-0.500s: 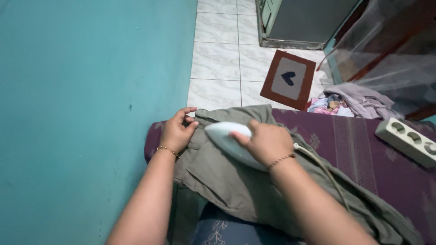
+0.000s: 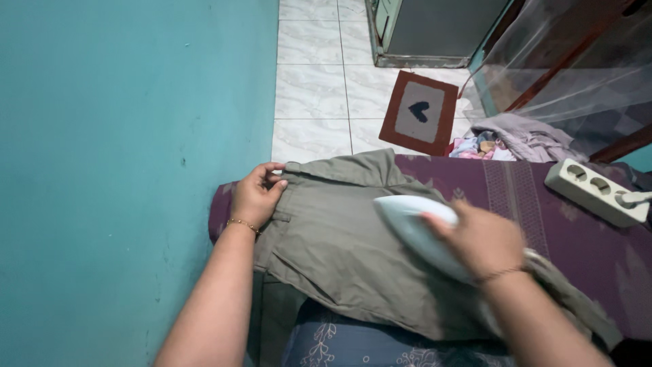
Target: The person irons a pair of gray trousers on a purple patterned ironing board. They repeatedly smooth the fabric with one hand while moving a white electric iron with the other, repositioning the trousers several times to cover different sections.
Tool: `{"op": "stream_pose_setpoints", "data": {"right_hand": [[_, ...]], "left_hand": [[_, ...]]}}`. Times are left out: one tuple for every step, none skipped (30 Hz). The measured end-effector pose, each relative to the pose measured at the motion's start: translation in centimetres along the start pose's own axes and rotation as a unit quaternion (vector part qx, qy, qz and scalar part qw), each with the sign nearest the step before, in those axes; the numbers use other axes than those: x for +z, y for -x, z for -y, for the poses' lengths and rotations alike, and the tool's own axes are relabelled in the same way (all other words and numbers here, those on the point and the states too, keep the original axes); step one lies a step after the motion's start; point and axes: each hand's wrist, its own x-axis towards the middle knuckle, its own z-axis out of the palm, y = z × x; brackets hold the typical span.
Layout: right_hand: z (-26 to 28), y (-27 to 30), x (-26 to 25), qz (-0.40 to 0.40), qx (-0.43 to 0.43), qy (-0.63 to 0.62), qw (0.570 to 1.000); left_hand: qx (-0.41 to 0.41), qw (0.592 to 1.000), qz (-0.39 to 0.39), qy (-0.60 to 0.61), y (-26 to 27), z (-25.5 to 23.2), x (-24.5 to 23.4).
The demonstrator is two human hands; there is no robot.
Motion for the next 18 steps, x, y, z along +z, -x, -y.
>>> {"op": "stream_pose_setpoints", "data": {"right_hand": [[-1.6,0.2,-0.2,0.001,0.033,0.008,0.999],[-3.1,0.2,-0.3,-0.001,0.066,0.017,0.998],[-4.5,0.3,-0.1,0.000,0.082,0.023,0.996],[-5.5,0.4,0.1,0.003,0.096,0.029,0.995],[-6.3,0.4,0.4,0.006,0.110,0.035,0.993],[-6.8,0.2,0.8,0.002,0.100,0.036,0.994],[-7.2,0.2,1.2,-0.002,0.090,0.037,0.995],[-7.3,0.3,1.4,-0.007,0.080,0.036,0.996],[-7.3,0.3,1.6,-0.024,0.035,0.037,0.998],[-7.1,0.3,1.6,-0.041,-0.009,0.039,0.998],[-6.9,0.2,1.4,-0.057,-0.054,0.042,0.996],[-6.5,0.3,1.3,-0.049,-0.056,0.048,0.996],[-6.0,0.3,1.2,-0.042,-0.059,0.054,0.996],[-5.4,0.4,1.2,-0.032,-0.061,0.060,0.996],[-4.7,0.3,1.3,-0.037,-0.050,0.041,0.997],[-4.0,0.1,1.3,-0.042,-0.039,0.024,0.998],[-3.4,0.0,1.4,-0.047,-0.029,0.006,0.998],[-2.8,0.0,1.4,-0.057,-0.087,0.007,0.995]], "left_hand": [[0.000,1.000,0.003,0.000,0.0,-0.1,-0.1],[0.002,1.000,0.004,0.002,-0.2,-0.2,0.1],[0.001,1.000,0.009,0.002,-0.3,-0.3,0.2],[-0.002,1.000,0.013,0.001,-0.3,-0.4,0.1],[-0.005,1.000,0.017,0.000,-0.2,-0.4,0.1],[-0.007,1.000,0.019,0.010,-0.1,-0.4,0.1],[-0.008,1.000,0.020,0.021,0.1,-0.4,0.2],[-0.007,0.999,0.020,0.031,0.1,-0.5,0.1],[-0.012,1.000,0.017,0.019,0.1,-0.6,0.1],[-0.017,1.000,0.014,0.008,0.0,-0.6,0.1],[-0.022,1.000,0.011,-0.003,-0.1,-0.7,0.1],[-0.016,1.000,0.011,0.003,-0.2,-0.7,0.1],[-0.010,1.000,0.012,0.008,-0.3,-0.6,0.1],[-0.006,1.000,0.014,0.014,-0.2,-0.6,0.1],[0.005,1.000,0.012,0.007,-0.1,-0.5,0.1],[0.015,1.000,0.008,0.000,0.0,-0.3,0.0],[0.025,1.000,0.005,-0.006,0.0,-0.3,0.0],[0.010,1.000,0.008,-0.005,-0.2,-0.3,0.0]]}}
